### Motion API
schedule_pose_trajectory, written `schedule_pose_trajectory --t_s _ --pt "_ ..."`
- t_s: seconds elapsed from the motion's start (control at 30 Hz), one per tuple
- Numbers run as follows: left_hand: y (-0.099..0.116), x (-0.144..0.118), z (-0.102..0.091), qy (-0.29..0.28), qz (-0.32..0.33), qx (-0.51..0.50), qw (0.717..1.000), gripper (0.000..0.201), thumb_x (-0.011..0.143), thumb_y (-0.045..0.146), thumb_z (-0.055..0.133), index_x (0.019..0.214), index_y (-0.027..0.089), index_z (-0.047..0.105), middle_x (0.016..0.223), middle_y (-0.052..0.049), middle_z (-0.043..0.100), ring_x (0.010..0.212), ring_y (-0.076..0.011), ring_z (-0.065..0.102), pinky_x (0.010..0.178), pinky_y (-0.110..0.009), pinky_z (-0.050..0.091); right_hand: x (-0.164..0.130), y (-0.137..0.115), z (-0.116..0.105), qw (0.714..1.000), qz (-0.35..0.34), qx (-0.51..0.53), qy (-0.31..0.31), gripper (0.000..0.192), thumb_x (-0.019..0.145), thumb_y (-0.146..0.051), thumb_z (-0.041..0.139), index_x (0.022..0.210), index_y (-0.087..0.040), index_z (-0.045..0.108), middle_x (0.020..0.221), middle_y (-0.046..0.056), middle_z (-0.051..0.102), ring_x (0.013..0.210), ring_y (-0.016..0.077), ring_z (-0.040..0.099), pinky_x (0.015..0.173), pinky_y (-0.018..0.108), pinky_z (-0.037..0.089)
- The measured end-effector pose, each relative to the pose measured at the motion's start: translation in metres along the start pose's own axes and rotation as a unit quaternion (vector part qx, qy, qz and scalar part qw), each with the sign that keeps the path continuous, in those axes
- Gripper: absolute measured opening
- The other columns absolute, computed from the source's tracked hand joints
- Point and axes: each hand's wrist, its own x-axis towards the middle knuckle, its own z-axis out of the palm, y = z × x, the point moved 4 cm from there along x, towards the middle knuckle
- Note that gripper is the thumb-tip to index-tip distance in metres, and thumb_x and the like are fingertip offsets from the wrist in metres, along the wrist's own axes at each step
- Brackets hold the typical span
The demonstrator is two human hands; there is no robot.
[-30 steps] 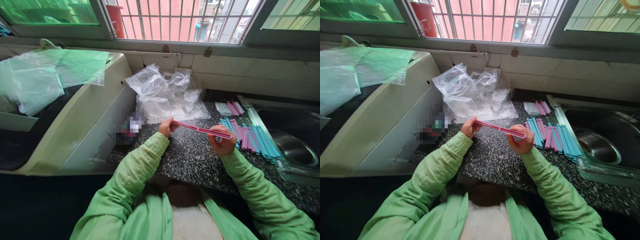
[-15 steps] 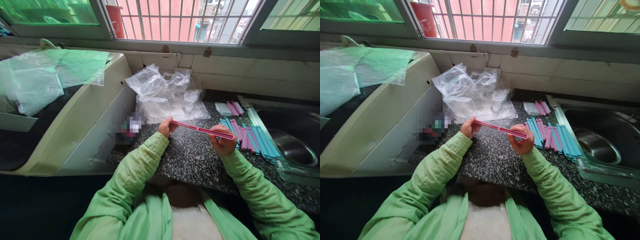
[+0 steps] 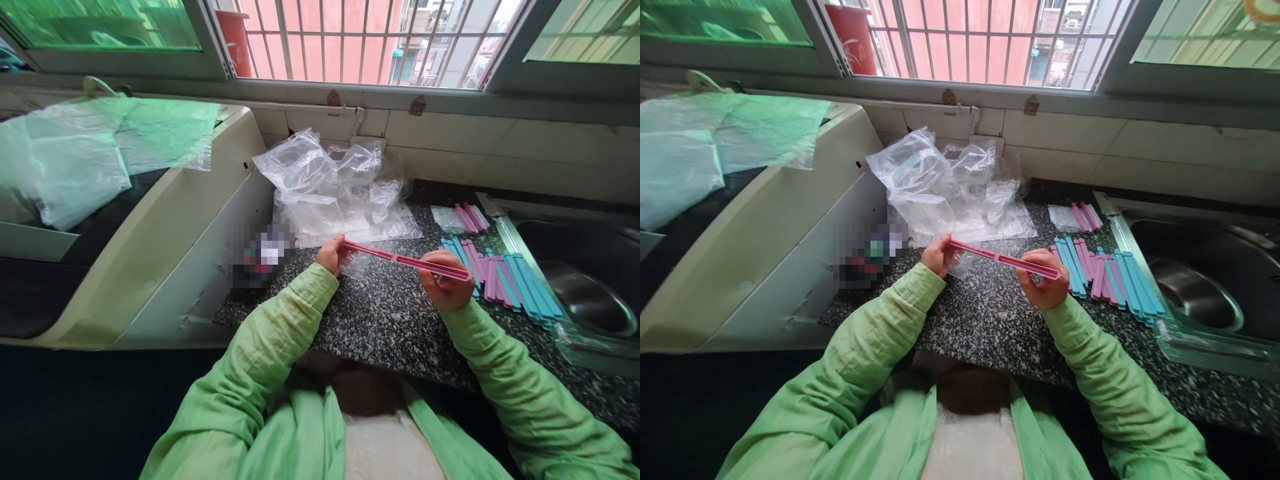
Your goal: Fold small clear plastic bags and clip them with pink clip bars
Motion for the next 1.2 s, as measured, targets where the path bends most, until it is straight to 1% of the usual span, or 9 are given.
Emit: schedule_pose_trajectory --t_s 0.23,0.53,0.73,0.93,1.2 --pt "-0.002 0.002 -0.001 -0.008 0.008 0.001 1.000 0.040 0.078 0.041 0.048 0.050 0.013 0.048 0.039 0.000 0.052 0.030 -0.0054 0.037 0.033 -0.020 0.023 0.002 -0.003 0.000 1.000 -0.010 0.023 0.004 0.019 0.067 -0.012 0.061 0.083 -0.022 0.057 0.074 0.001 0.059 0.068 0.0161 0.058 0.061 0.032 0.049" --pt "-0.003 0.004 -0.002 -0.032 0.040 0.060 0.997 0.045 0.080 0.043 0.044 0.049 0.012 0.053 0.040 -0.002 0.053 0.030 -0.0058 0.036 0.034 -0.021 0.022 0.004 -0.005 -0.001 1.000 -0.019 0.000 -0.013 0.017 0.066 -0.012 0.061 0.081 -0.021 0.056 0.073 0.002 0.060 0.067 0.0161 0.058 0.061 0.033 0.050" --pt "-0.005 0.008 -0.003 -0.059 0.076 0.102 0.990 0.050 0.080 0.049 0.044 0.048 0.012 0.055 0.033 0.000 0.044 0.030 -0.0055 0.033 0.035 -0.021 0.021 0.006 -0.008 0.001 0.999 -0.037 -0.021 -0.018 0.014 0.067 -0.016 0.060 0.080 -0.021 0.055 0.071 0.002 0.060 0.066 0.0165 0.059 0.060 0.033 0.051" --pt "-0.006 0.007 -0.002 -0.073 0.091 0.137 0.984 0.052 0.080 0.052 0.043 0.049 0.012 0.056 0.033 0.001 0.044 0.031 -0.0052 0.033 0.036 -0.020 0.022 0.006 -0.008 0.004 0.998 -0.032 -0.032 -0.051 0.014 0.069 -0.018 0.060 0.081 -0.021 0.055 0.072 0.003 0.060 0.066 0.0160 0.059 0.058 0.031 0.051" --pt "-0.003 0.001 0.002 -0.088 0.090 0.151 0.980 0.054 0.080 0.052 0.042 0.048 0.011 0.057 0.032 0.001 0.041 0.030 -0.0046 0.031 0.037 -0.021 0.020 0.004 -0.007 0.012 0.997 -0.025 -0.038 -0.065 0.015 0.069 -0.020 0.063 0.081 -0.021 0.055 0.071 0.002 0.061 0.065 0.0151 0.059 0.055 0.028 0.051"
